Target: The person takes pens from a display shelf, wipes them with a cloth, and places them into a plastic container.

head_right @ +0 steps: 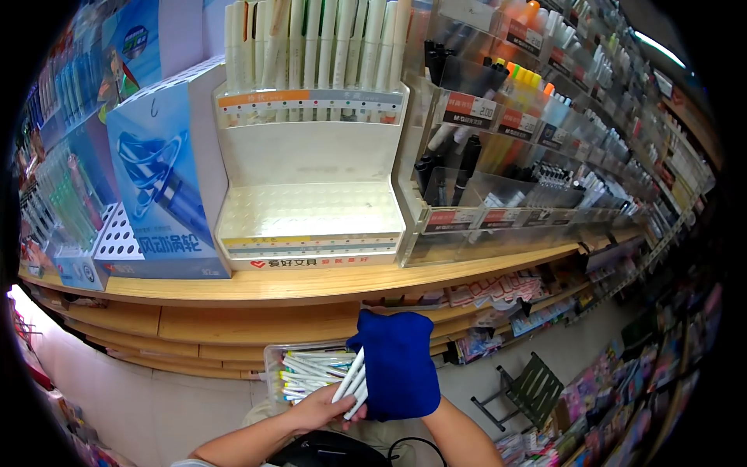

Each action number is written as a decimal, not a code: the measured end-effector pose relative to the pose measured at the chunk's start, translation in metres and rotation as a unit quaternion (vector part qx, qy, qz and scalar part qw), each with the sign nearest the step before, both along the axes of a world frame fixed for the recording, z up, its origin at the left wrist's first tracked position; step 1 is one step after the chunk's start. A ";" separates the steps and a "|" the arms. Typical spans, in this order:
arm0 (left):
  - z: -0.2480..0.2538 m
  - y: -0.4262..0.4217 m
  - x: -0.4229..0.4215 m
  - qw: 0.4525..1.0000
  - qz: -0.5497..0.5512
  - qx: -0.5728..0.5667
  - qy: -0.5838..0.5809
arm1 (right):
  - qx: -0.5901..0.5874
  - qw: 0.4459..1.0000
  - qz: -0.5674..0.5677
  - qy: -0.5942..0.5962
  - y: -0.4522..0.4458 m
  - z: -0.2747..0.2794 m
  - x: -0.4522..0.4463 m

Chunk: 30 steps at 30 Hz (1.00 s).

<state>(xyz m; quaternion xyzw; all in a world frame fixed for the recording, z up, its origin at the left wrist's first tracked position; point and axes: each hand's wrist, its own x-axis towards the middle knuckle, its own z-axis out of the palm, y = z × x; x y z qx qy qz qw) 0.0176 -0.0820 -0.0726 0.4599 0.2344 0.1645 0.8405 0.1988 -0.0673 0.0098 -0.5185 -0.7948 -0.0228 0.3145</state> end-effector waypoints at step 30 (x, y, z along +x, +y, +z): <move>-0.008 -0.022 0.008 0.998 0.026 -0.053 0.021 | 0.059 0.980 -0.178 -0.063 0.001 -0.002 0.023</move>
